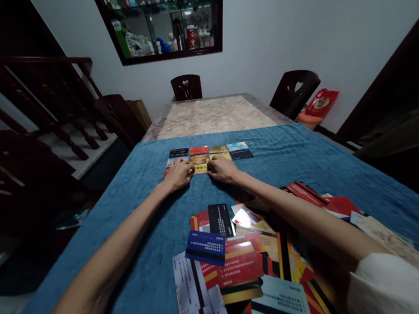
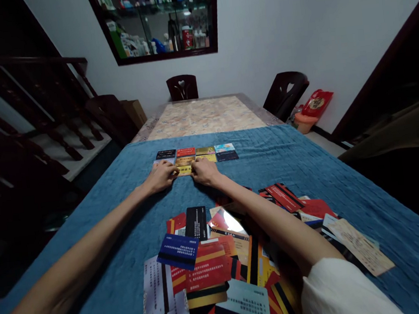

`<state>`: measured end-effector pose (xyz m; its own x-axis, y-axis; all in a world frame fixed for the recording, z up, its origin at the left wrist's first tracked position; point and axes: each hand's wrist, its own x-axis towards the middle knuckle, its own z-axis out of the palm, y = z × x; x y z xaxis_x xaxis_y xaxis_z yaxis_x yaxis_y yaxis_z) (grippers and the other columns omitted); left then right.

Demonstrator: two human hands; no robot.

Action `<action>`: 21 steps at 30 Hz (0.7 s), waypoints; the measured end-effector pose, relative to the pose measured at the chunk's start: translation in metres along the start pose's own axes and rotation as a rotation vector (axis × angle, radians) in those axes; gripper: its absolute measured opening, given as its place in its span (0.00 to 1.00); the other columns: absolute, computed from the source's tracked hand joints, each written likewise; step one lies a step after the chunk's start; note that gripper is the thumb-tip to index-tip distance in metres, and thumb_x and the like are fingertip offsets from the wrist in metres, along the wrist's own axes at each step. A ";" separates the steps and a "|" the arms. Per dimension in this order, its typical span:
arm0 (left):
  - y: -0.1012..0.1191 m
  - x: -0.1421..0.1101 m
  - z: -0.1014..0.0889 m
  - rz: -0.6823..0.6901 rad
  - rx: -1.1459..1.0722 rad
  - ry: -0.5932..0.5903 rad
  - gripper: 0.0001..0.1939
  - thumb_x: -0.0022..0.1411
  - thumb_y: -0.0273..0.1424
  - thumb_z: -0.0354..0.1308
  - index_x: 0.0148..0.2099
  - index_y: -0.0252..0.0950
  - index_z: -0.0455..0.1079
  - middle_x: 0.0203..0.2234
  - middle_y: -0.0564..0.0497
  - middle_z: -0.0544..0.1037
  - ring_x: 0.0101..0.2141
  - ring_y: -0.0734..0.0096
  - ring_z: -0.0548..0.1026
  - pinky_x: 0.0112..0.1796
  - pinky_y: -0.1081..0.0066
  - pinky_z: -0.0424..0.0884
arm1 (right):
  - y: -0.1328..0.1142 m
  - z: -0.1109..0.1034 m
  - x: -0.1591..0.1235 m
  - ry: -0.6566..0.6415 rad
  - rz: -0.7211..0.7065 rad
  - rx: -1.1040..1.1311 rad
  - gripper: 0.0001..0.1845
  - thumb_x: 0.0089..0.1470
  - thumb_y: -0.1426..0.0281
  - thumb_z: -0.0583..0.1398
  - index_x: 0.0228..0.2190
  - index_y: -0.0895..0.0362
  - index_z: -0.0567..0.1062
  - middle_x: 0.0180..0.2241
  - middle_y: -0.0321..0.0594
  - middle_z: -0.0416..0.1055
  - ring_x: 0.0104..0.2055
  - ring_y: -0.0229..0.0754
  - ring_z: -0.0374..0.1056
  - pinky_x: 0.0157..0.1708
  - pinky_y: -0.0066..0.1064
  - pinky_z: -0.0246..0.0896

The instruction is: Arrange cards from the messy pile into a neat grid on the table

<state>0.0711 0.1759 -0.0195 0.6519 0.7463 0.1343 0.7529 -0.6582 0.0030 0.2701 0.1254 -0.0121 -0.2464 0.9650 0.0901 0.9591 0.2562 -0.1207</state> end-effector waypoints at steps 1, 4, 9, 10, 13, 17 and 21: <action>0.000 0.000 0.000 -0.005 0.001 0.001 0.13 0.64 0.28 0.52 0.46 0.37 0.76 0.46 0.42 0.78 0.50 0.50 0.67 0.46 0.54 0.62 | 0.000 0.000 0.000 0.000 0.002 -0.002 0.17 0.62 0.64 0.55 0.47 0.56 0.77 0.51 0.49 0.72 0.52 0.51 0.68 0.45 0.35 0.63; 0.002 -0.001 0.000 -0.013 0.009 0.008 0.12 0.64 0.27 0.53 0.45 0.37 0.77 0.45 0.41 0.77 0.50 0.49 0.67 0.45 0.53 0.63 | -0.001 0.001 0.001 0.001 0.008 -0.008 0.18 0.62 0.64 0.55 0.48 0.56 0.77 0.51 0.49 0.72 0.51 0.51 0.68 0.45 0.35 0.63; 0.007 -0.005 0.000 0.006 0.005 0.071 0.12 0.64 0.27 0.53 0.44 0.36 0.77 0.45 0.40 0.77 0.52 0.47 0.65 0.46 0.51 0.62 | -0.002 0.001 0.001 -0.001 0.012 -0.018 0.17 0.61 0.65 0.55 0.47 0.56 0.77 0.50 0.50 0.73 0.52 0.51 0.68 0.44 0.34 0.63; 0.008 -0.007 -0.001 0.009 0.003 0.090 0.12 0.64 0.28 0.53 0.44 0.36 0.76 0.45 0.40 0.77 0.52 0.47 0.64 0.47 0.50 0.61 | -0.002 0.000 0.001 -0.002 0.011 -0.018 0.17 0.61 0.65 0.55 0.47 0.56 0.77 0.51 0.50 0.73 0.52 0.51 0.68 0.44 0.34 0.63; 0.013 -0.014 -0.005 0.030 -0.012 0.141 0.12 0.64 0.28 0.53 0.46 0.36 0.76 0.46 0.41 0.77 0.54 0.46 0.63 0.48 0.48 0.61 | -0.001 -0.002 -0.002 -0.004 0.008 -0.015 0.19 0.61 0.65 0.55 0.50 0.57 0.75 0.51 0.51 0.72 0.52 0.51 0.68 0.45 0.34 0.63; 0.023 -0.028 -0.010 0.056 -0.062 0.184 0.14 0.62 0.28 0.55 0.49 0.36 0.75 0.48 0.41 0.77 0.56 0.45 0.61 0.50 0.46 0.59 | 0.003 -0.007 -0.010 -0.003 0.006 -0.010 0.22 0.62 0.63 0.55 0.54 0.58 0.72 0.53 0.52 0.71 0.53 0.52 0.67 0.46 0.35 0.62; 0.037 -0.046 -0.013 0.090 -0.127 0.193 0.16 0.62 0.28 0.56 0.52 0.37 0.74 0.50 0.42 0.76 0.58 0.45 0.60 0.52 0.45 0.57 | 0.007 -0.013 -0.023 0.023 -0.015 -0.029 0.23 0.61 0.62 0.56 0.56 0.56 0.71 0.55 0.51 0.70 0.57 0.55 0.63 0.47 0.39 0.62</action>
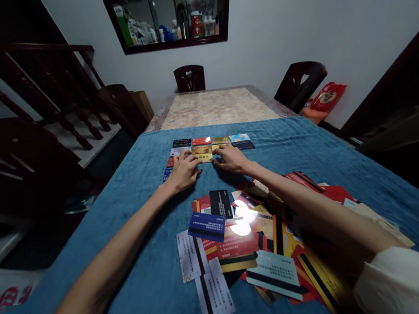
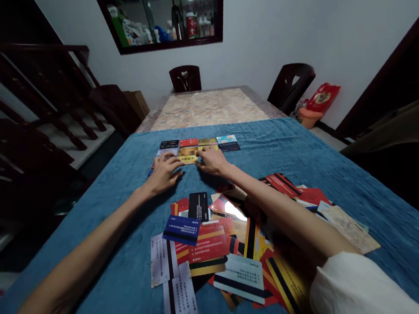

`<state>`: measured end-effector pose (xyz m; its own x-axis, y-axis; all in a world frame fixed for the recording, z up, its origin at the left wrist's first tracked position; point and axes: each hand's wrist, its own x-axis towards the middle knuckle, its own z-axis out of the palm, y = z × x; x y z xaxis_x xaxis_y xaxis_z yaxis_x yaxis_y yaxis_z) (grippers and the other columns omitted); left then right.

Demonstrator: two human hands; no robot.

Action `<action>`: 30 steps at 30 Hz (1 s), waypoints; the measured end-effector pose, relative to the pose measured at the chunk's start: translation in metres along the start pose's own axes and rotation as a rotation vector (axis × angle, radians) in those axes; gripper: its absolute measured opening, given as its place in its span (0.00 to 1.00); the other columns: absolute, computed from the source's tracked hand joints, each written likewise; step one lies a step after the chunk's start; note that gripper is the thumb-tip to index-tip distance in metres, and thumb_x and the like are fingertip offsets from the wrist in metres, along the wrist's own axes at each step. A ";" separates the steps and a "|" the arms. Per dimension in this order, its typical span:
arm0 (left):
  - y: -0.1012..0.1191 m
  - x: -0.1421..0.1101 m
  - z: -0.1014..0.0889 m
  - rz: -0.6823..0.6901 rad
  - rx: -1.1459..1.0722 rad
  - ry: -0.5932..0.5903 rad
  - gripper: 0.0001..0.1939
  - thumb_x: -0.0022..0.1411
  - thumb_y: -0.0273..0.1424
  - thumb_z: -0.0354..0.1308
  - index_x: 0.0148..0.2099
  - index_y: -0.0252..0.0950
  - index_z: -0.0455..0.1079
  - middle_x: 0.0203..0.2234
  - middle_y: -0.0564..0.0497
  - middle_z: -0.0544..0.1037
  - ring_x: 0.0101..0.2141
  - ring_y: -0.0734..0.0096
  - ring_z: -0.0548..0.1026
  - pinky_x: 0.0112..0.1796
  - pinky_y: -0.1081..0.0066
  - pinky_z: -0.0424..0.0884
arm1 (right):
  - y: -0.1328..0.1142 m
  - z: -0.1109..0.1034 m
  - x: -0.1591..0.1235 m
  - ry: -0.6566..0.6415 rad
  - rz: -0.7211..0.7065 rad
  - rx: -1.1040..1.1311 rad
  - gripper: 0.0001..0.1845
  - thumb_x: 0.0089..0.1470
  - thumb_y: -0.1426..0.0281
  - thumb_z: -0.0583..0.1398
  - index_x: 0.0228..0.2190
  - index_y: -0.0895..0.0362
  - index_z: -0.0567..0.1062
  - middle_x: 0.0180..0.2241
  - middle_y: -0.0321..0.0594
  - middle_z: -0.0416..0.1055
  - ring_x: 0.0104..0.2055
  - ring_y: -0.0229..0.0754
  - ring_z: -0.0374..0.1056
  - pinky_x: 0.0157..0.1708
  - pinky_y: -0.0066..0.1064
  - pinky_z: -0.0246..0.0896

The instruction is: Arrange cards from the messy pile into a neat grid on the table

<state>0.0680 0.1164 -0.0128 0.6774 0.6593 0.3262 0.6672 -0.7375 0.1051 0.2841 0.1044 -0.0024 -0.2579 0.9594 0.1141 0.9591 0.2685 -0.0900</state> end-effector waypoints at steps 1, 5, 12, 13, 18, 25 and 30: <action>0.004 -0.004 -0.001 0.006 -0.014 -0.002 0.16 0.63 0.28 0.56 0.53 0.38 0.74 0.51 0.43 0.76 0.58 0.45 0.60 0.52 0.45 0.57 | 0.001 -0.002 -0.004 0.009 -0.013 -0.007 0.23 0.61 0.62 0.56 0.56 0.55 0.71 0.55 0.51 0.69 0.58 0.56 0.61 0.47 0.40 0.62; 0.020 -0.018 -0.008 0.041 -0.054 -0.028 0.16 0.64 0.28 0.56 0.54 0.38 0.73 0.52 0.43 0.75 0.59 0.46 0.59 0.54 0.45 0.56 | -0.002 -0.009 -0.021 0.033 -0.070 -0.002 0.22 0.60 0.62 0.58 0.55 0.55 0.72 0.55 0.50 0.70 0.57 0.57 0.59 0.46 0.41 0.60; 0.036 -0.043 -0.018 0.089 -0.093 -0.077 0.15 0.66 0.29 0.56 0.53 0.39 0.73 0.50 0.44 0.76 0.59 0.49 0.59 0.56 0.43 0.53 | -0.022 -0.020 -0.062 0.038 -0.193 0.081 0.19 0.61 0.63 0.58 0.51 0.56 0.76 0.50 0.48 0.73 0.53 0.54 0.59 0.44 0.41 0.55; 0.037 -0.046 -0.018 0.087 -0.096 -0.084 0.14 0.65 0.29 0.56 0.53 0.39 0.74 0.50 0.44 0.76 0.59 0.49 0.59 0.56 0.44 0.53 | -0.025 -0.020 -0.067 0.035 -0.217 0.096 0.18 0.61 0.63 0.59 0.50 0.56 0.76 0.49 0.48 0.74 0.53 0.54 0.59 0.44 0.41 0.54; 0.036 -0.062 -0.017 0.091 -0.114 -0.088 0.14 0.66 0.29 0.55 0.52 0.39 0.74 0.49 0.44 0.77 0.59 0.49 0.59 0.56 0.44 0.53 | -0.039 -0.022 -0.093 0.042 -0.368 0.161 0.15 0.62 0.62 0.58 0.47 0.54 0.78 0.46 0.48 0.75 0.52 0.52 0.59 0.44 0.41 0.51; 0.038 -0.073 -0.009 0.102 -0.131 -0.088 0.11 0.67 0.29 0.53 0.48 0.39 0.76 0.47 0.45 0.78 0.59 0.50 0.60 0.55 0.47 0.54 | -0.061 -0.025 -0.116 -0.043 -0.490 0.139 0.20 0.61 0.56 0.59 0.46 0.57 0.78 0.46 0.50 0.75 0.52 0.53 0.59 0.46 0.43 0.50; 0.040 -0.078 -0.005 0.124 -0.145 -0.073 0.12 0.68 0.28 0.51 0.47 0.38 0.76 0.46 0.45 0.78 0.59 0.50 0.61 0.55 0.46 0.54 | -0.071 -0.025 -0.123 -0.117 -0.544 0.067 0.27 0.58 0.49 0.60 0.46 0.57 0.77 0.47 0.50 0.75 0.50 0.53 0.60 0.45 0.44 0.51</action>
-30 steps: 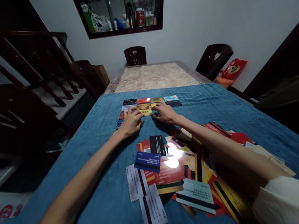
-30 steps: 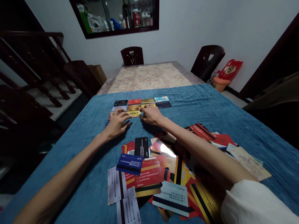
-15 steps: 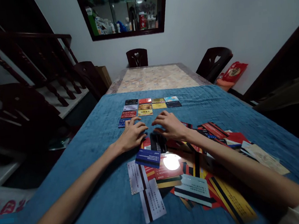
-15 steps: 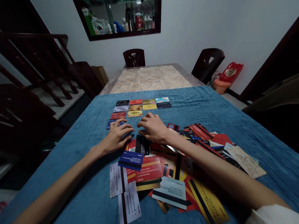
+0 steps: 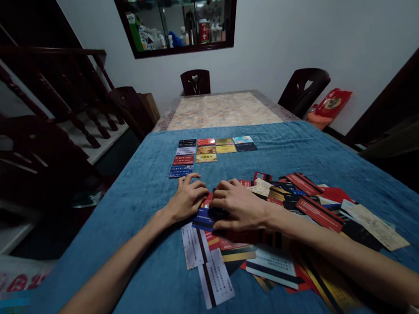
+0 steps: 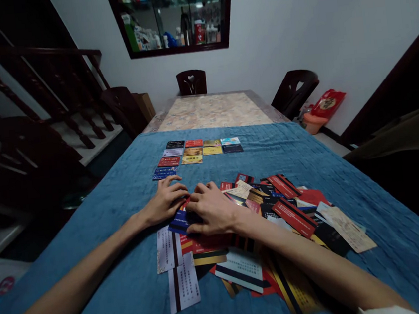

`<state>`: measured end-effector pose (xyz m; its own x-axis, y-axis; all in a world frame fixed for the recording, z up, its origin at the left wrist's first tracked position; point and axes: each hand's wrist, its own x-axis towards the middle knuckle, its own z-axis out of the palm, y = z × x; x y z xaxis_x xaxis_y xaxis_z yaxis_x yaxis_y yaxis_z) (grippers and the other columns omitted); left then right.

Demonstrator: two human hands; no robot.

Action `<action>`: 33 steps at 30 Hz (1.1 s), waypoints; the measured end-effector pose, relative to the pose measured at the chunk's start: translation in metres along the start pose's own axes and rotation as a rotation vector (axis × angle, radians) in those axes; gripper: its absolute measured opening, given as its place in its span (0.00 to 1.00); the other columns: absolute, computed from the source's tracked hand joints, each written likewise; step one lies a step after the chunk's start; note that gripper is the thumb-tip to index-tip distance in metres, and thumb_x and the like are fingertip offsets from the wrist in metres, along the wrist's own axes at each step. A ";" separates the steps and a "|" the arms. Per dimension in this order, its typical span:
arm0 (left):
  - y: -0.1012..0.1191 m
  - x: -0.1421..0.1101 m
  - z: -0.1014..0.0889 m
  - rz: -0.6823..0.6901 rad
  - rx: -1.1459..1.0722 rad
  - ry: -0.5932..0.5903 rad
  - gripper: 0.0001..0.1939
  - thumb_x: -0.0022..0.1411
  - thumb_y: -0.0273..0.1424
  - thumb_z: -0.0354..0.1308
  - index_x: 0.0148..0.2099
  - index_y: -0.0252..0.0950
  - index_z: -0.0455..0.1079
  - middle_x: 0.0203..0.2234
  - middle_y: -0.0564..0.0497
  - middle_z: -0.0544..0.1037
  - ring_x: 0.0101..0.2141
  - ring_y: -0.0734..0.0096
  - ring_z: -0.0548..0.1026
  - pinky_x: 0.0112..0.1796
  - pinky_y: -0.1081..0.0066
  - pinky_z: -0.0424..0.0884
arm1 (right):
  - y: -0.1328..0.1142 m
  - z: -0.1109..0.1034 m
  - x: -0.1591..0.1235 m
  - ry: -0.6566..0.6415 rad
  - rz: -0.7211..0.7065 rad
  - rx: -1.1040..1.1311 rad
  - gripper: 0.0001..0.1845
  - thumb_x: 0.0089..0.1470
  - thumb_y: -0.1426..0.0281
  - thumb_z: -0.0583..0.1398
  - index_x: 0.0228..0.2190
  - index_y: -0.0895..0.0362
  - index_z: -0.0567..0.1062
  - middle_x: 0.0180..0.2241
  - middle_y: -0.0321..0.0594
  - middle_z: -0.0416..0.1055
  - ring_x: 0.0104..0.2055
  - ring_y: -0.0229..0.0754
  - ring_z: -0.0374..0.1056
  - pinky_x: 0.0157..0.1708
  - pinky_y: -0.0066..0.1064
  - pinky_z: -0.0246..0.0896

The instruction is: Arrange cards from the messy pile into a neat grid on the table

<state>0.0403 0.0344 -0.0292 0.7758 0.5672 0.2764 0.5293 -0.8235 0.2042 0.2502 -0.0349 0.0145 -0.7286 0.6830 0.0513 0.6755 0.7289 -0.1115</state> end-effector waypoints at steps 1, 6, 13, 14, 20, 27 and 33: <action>0.001 -0.001 0.000 0.002 -0.001 0.004 0.12 0.69 0.28 0.51 0.47 0.38 0.76 0.46 0.45 0.78 0.58 0.50 0.61 0.55 0.46 0.54 | -0.002 0.000 0.000 -0.018 -0.004 -0.010 0.28 0.57 0.47 0.60 0.45 0.57 0.77 0.47 0.50 0.74 0.50 0.54 0.60 0.45 0.44 0.51; 0.006 -0.004 -0.001 0.008 -0.018 0.022 0.12 0.69 0.28 0.51 0.46 0.38 0.76 0.46 0.45 0.79 0.58 0.51 0.62 0.55 0.47 0.55 | -0.008 0.002 0.000 -0.059 0.000 -0.032 0.31 0.53 0.46 0.62 0.46 0.59 0.77 0.50 0.54 0.72 0.51 0.55 0.61 0.45 0.45 0.53; 0.011 -0.003 -0.001 0.010 -0.079 0.017 0.12 0.68 0.28 0.52 0.41 0.37 0.77 0.41 0.45 0.79 0.55 0.54 0.64 0.54 0.49 0.57 | -0.007 0.007 0.000 -0.055 0.009 -0.023 0.25 0.52 0.53 0.64 0.43 0.59 0.77 0.48 0.53 0.72 0.49 0.54 0.62 0.45 0.45 0.55; 0.011 -0.003 -0.001 0.004 -0.092 0.014 0.12 0.68 0.28 0.52 0.41 0.38 0.78 0.41 0.46 0.80 0.55 0.54 0.64 0.55 0.50 0.57 | -0.007 0.008 0.000 -0.041 0.006 -0.024 0.24 0.52 0.54 0.64 0.43 0.59 0.77 0.48 0.53 0.72 0.49 0.54 0.62 0.45 0.44 0.55; 0.014 -0.001 -0.006 -0.048 -0.183 -0.001 0.15 0.69 0.32 0.51 0.35 0.38 0.77 0.38 0.47 0.80 0.55 0.55 0.64 0.56 0.51 0.56 | -0.008 0.005 0.000 -0.030 -0.020 -0.040 0.20 0.54 0.57 0.61 0.41 0.60 0.78 0.43 0.52 0.74 0.47 0.53 0.63 0.46 0.43 0.54; 0.011 0.000 -0.014 -0.085 -0.265 -0.019 0.18 0.71 0.34 0.46 0.33 0.38 0.75 0.32 0.49 0.80 0.54 0.58 0.66 0.57 0.54 0.58 | -0.003 -0.001 -0.001 0.019 -0.062 0.025 0.14 0.59 0.64 0.57 0.35 0.59 0.79 0.36 0.47 0.76 0.42 0.47 0.66 0.45 0.39 0.53; 0.009 -0.002 -0.025 -0.054 -0.389 0.006 0.17 0.69 0.35 0.48 0.32 0.37 0.74 0.33 0.47 0.78 0.49 0.60 0.70 0.54 0.59 0.65 | 0.009 0.000 0.001 0.087 -0.009 0.071 0.16 0.63 0.69 0.52 0.31 0.58 0.78 0.30 0.43 0.76 0.34 0.41 0.66 0.40 0.35 0.51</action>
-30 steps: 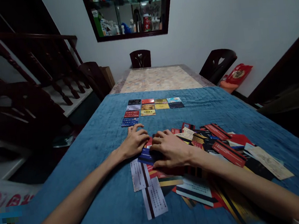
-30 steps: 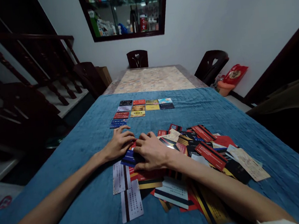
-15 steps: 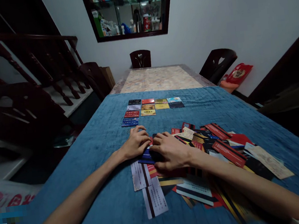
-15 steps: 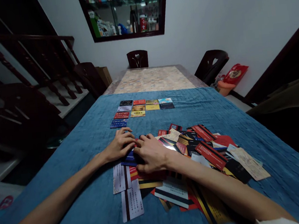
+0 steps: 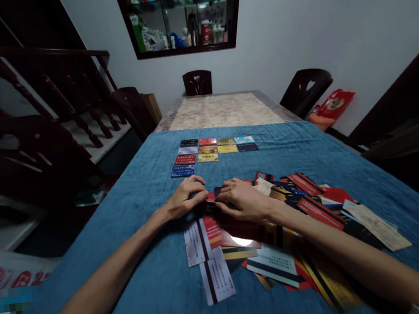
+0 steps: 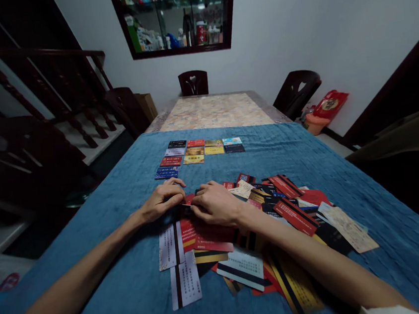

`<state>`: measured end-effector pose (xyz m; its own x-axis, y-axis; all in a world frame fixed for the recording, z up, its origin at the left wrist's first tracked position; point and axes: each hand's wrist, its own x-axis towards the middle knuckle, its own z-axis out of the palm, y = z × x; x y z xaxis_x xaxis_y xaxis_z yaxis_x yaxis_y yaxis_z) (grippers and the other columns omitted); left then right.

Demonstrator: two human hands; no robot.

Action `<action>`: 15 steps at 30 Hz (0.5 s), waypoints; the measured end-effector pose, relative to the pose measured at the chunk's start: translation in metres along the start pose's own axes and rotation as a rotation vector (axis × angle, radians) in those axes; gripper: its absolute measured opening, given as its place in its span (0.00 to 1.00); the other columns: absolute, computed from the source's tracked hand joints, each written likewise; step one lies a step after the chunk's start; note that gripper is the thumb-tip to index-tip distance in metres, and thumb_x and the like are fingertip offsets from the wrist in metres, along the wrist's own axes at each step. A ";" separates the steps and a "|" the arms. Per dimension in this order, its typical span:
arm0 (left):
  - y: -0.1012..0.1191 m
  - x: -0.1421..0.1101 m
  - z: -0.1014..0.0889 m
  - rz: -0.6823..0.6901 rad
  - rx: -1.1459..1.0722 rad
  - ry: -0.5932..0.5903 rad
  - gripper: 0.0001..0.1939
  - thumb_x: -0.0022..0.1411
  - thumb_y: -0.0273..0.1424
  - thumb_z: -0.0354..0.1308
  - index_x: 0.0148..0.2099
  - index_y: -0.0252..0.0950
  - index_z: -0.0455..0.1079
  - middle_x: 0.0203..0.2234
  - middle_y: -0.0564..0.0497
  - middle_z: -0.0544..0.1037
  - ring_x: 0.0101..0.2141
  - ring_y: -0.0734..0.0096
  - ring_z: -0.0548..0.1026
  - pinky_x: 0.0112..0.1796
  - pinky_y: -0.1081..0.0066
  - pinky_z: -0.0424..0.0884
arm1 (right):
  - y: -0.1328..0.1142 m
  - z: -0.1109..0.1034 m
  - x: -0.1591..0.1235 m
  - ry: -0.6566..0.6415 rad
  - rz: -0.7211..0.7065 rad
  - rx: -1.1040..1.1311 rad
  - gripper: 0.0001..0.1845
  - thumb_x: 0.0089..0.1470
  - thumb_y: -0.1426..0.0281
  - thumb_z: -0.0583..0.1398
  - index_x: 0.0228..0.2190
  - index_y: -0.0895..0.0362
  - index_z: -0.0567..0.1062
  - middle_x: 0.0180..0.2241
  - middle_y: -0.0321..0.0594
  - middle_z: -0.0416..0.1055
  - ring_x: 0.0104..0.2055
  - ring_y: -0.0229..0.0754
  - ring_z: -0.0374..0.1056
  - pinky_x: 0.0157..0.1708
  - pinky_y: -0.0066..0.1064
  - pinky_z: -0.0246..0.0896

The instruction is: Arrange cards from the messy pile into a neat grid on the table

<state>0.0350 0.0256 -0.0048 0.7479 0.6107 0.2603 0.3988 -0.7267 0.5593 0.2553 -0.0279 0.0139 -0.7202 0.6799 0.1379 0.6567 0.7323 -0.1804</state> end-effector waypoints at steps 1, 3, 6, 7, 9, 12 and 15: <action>0.000 0.000 -0.001 0.007 -0.019 0.010 0.16 0.68 0.35 0.49 0.32 0.36 0.74 0.34 0.46 0.78 0.48 0.60 0.71 0.52 0.59 0.67 | 0.001 0.000 0.000 -0.001 0.023 -0.009 0.15 0.63 0.70 0.53 0.31 0.58 0.78 0.30 0.43 0.76 0.34 0.41 0.66 0.39 0.35 0.50; 0.001 -0.001 -0.002 0.029 -0.049 0.033 0.12 0.65 0.35 0.53 0.34 0.35 0.75 0.36 0.45 0.77 0.46 0.60 0.73 0.49 0.60 0.69 | 0.004 0.000 0.001 -0.012 0.071 -0.032 0.13 0.62 0.71 0.54 0.32 0.58 0.78 0.32 0.44 0.76 0.35 0.41 0.66 0.38 0.34 0.49; 0.000 -0.001 -0.001 0.056 -0.054 0.070 0.08 0.61 0.30 0.55 0.35 0.35 0.75 0.35 0.46 0.76 0.41 0.63 0.74 0.45 0.62 0.71 | 0.007 0.000 0.002 -0.018 0.124 -0.047 0.12 0.63 0.70 0.54 0.34 0.58 0.78 0.34 0.44 0.77 0.37 0.42 0.67 0.38 0.34 0.49; 0.000 -0.001 0.000 0.054 -0.048 0.083 0.07 0.60 0.29 0.55 0.34 0.35 0.75 0.34 0.47 0.76 0.40 0.65 0.74 0.44 0.63 0.71 | 0.007 0.001 0.002 -0.016 0.135 -0.047 0.12 0.63 0.70 0.54 0.35 0.58 0.78 0.34 0.45 0.77 0.38 0.42 0.68 0.38 0.34 0.49; -0.002 -0.001 0.003 0.035 -0.026 0.104 0.07 0.60 0.26 0.55 0.35 0.35 0.75 0.34 0.47 0.76 0.39 0.66 0.74 0.43 0.64 0.72 | 0.010 0.001 0.001 -0.007 0.158 -0.042 0.13 0.63 0.69 0.54 0.38 0.57 0.78 0.36 0.46 0.78 0.40 0.43 0.69 0.40 0.34 0.50; -0.005 0.000 0.006 0.020 0.011 0.126 0.07 0.60 0.25 0.55 0.36 0.35 0.75 0.34 0.47 0.77 0.38 0.67 0.74 0.42 0.65 0.72 | 0.013 0.001 0.001 0.010 0.195 -0.035 0.12 0.63 0.70 0.55 0.44 0.57 0.77 0.41 0.47 0.78 0.43 0.45 0.69 0.42 0.35 0.51; -0.009 0.000 0.008 0.031 0.035 0.162 0.07 0.61 0.25 0.56 0.38 0.34 0.76 0.34 0.47 0.77 0.38 0.67 0.75 0.41 0.65 0.72 | 0.015 0.003 0.000 0.023 0.223 -0.047 0.16 0.60 0.73 0.56 0.49 0.55 0.74 0.47 0.46 0.77 0.47 0.47 0.69 0.43 0.36 0.51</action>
<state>0.0360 0.0297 -0.0161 0.6657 0.6285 0.4022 0.3976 -0.7549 0.5216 0.2644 -0.0169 0.0088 -0.5511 0.8255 0.1215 0.8091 0.5643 -0.1639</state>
